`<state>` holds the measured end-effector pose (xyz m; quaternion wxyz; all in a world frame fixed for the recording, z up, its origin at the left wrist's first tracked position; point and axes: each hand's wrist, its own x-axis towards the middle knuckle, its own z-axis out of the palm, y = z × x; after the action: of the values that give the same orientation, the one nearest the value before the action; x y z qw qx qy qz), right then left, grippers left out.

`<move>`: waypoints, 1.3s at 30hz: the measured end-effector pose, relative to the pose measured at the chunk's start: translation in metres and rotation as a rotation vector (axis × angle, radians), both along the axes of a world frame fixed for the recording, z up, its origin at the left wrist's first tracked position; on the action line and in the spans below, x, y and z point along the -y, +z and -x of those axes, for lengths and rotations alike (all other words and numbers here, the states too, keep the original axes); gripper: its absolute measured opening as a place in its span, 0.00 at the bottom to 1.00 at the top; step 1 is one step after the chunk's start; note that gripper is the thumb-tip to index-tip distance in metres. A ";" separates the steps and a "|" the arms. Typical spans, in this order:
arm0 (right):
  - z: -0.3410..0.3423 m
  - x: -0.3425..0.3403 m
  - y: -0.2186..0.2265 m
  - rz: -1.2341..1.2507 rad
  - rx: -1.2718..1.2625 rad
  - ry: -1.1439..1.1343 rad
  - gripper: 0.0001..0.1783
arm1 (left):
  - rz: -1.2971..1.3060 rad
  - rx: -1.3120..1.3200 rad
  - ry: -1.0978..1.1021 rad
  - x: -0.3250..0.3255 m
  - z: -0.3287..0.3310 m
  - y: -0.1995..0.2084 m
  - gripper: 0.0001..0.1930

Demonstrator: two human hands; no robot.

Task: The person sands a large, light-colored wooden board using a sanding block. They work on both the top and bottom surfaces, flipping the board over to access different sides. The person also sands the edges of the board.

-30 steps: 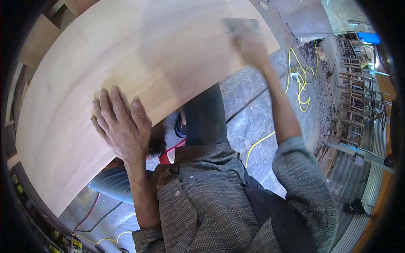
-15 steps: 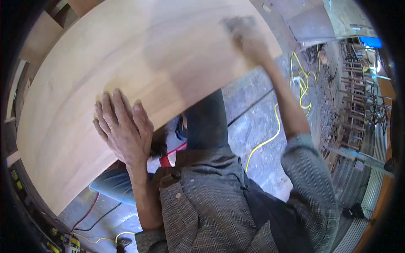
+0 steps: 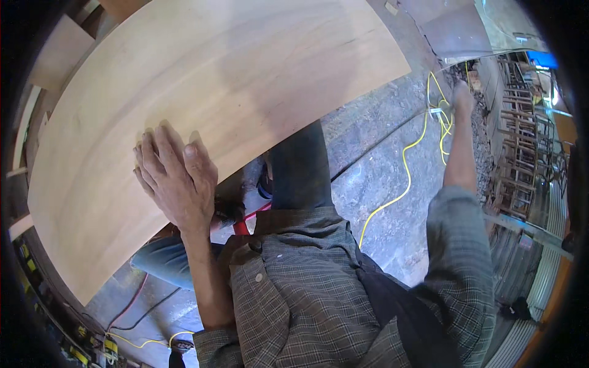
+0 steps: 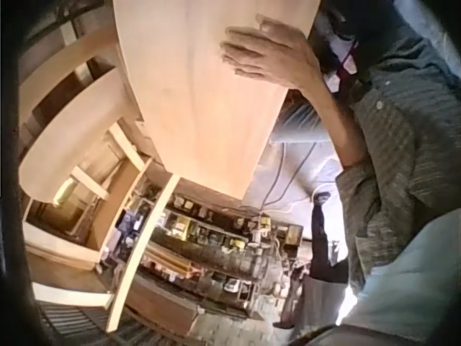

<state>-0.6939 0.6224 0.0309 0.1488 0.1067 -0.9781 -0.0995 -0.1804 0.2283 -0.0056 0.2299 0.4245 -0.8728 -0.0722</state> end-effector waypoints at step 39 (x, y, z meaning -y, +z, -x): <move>-0.072 0.195 -0.062 0.338 0.584 1.071 0.17 | 0.143 0.098 0.495 0.075 -0.170 -0.028 0.27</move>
<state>-0.6219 0.4275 -0.0312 -0.0804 0.5791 -0.7916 0.1779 -0.0103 0.1538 -0.0332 0.2275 0.6109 -0.7552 0.0685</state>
